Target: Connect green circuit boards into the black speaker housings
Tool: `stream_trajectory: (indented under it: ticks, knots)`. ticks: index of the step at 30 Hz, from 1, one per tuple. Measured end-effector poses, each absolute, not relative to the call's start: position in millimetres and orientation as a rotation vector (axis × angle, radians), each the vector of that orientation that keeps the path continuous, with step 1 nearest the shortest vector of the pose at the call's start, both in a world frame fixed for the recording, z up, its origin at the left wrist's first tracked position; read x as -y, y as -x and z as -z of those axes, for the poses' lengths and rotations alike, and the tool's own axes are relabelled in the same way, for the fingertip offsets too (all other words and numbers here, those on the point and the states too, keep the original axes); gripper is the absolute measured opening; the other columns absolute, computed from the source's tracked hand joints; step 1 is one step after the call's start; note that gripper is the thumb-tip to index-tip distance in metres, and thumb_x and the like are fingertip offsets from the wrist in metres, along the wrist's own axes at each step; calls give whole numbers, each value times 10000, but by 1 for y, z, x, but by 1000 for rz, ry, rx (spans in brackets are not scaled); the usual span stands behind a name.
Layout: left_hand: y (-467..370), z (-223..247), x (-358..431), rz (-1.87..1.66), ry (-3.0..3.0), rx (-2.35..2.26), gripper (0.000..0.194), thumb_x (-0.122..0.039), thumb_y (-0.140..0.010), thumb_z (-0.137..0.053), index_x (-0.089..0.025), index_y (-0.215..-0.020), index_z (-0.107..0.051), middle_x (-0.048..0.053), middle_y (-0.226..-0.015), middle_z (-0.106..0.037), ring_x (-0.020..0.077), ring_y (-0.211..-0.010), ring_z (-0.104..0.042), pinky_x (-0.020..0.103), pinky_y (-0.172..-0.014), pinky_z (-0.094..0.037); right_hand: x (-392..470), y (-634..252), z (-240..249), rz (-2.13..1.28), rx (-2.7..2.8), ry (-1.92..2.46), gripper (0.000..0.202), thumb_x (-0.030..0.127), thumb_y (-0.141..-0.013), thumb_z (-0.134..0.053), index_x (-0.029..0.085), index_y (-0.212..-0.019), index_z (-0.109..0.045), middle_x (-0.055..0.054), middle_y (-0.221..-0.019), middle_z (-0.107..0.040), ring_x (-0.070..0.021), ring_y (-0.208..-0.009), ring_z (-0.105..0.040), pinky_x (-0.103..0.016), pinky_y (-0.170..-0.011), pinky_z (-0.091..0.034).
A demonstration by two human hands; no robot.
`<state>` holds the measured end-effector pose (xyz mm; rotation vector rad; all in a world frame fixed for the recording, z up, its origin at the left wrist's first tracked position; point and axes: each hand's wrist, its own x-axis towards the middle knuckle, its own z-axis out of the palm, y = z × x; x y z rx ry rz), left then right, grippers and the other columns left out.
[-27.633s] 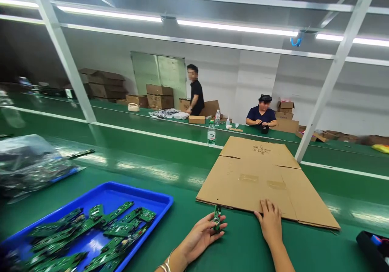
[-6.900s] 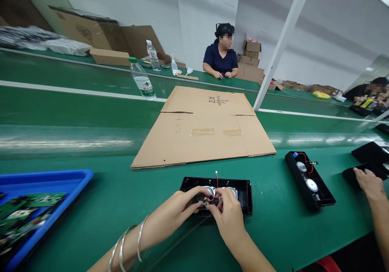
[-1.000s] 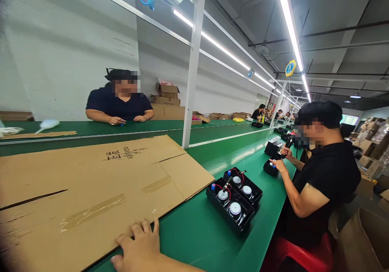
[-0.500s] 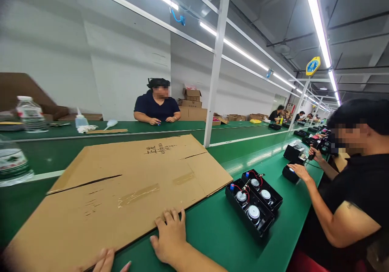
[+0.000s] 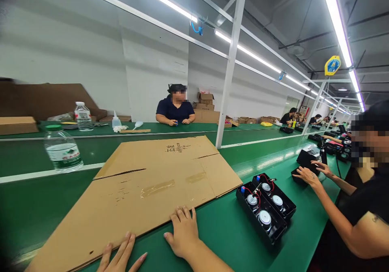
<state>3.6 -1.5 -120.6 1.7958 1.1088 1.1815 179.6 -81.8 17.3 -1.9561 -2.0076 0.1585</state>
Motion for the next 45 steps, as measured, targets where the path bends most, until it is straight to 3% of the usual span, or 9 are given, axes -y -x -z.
stream_trajectory:
  ticks: [4, 7, 9, 13, 18, 25, 34, 38, 45]
  knots:
    - [-3, 96, 4, -858, -2153, -1378, 544, -276, -783, -56, -336, -1321, 1, -37, -1302, -379, 188, -1139, -447, 485, -891, -363, 81, -180, -15, -131, 2023, 1947, 449, 399, -856, -418, 205, -1259, -389, -51, -1356, -336, -209, -1268, -238, -476, -1038, -206]
    - [-1, 64, 12, -520, -2373, -1586, 515, -394, -783, -199, -366, -1292, -269, -39, -1315, -404, 222, -1250, -293, 510, -951, -298, 81, -181, -14, -146, 2026, 1943, 458, 397, -860, -410, 195, -1270, -385, -54, -1359, -329, -211, -1270, -236, -468, -1046, -199]
    - [-2, 47, 18, -366, -2448, -1683, 515, -408, -764, -285, -350, -1272, -342, -30, -1339, -381, 239, -1288, -192, 515, -978, -268, 80, -181, -13, -158, 2021, 1944, 461, 394, -858, -413, 192, -1272, -387, -55, -1360, -328, -217, -1269, -238, -469, -1047, -199]
    - [-5, 29, 26, -167, -2508, -1769, 518, -387, -779, -278, -336, -1294, -301, -36, -1382, -311, 238, -1309, -126, 538, -997, -226, 78, -182, -10, -129, 2020, 1944, 459, 407, -859, -410, 206, -1272, -390, -45, -1355, -337, -222, -1260, -258, -473, -1041, -220]
    - [-8, 17, 30, -49, -2511, -1746, 597, -432, -770, -262, -197, -1319, -251, 61, -1385, -303, 288, -1296, -190, 592, -982, -199, 79, -181, -9, -122, 2001, 1929, 443, 404, -863, -402, 214, -1264, -397, -38, -1344, -357, -212, -1257, -268, -465, -1042, -224]
    - [-12, -5, 48, 64, -2523, -1709, 594, -405, -769, -280, -201, -1322, -205, -6, -1398, -268, 295, -1301, -170, 614, -984, -165, 77, -179, -11, -119, 1816, 1983, 316, 268, -842, -438, 241, -1151, -502, -8, -1266, -458, -178, -1208, -346, -423, -1039, -217]
    - [-20, -24, 63, -15, -2446, -1640, 569, -376, -816, -276, -137, -1329, -213, 26, -1409, -193, 323, -1302, -135, 634, -992, -89, 75, -187, 0, -53, 1834, 1964, 357, 169, -813, -421, 214, -1153, -522, -26, -1248, -474, -189, -1189, -369, -406, -1036, -201]
    - [-21, -14, 57, -99, -2378, -1723, 562, -405, -806, -347, -233, -1328, -233, 2, -1419, -191, 291, -1312, -113, 589, -1020, -92, 67, -195, 11, -29, 1887, 1926, 376, 173, -824, -380, 170, -1177, -511, -63, -1259, -460, -207, -1197, -362, -424, -1032, -204]
    - [-23, -5, 53, -220, -2188, -2041, 388, -424, -847, -305, -438, -1233, -342, 103, -1429, -202, 393, -1290, -80, 688, -911, -149, 60, -202, 23, 57, 1949, 1941, 395, 309, -867, -347, 200, -1223, -478, -29, -1291, -427, -208, -1210, -350, -421, -1026, -247]
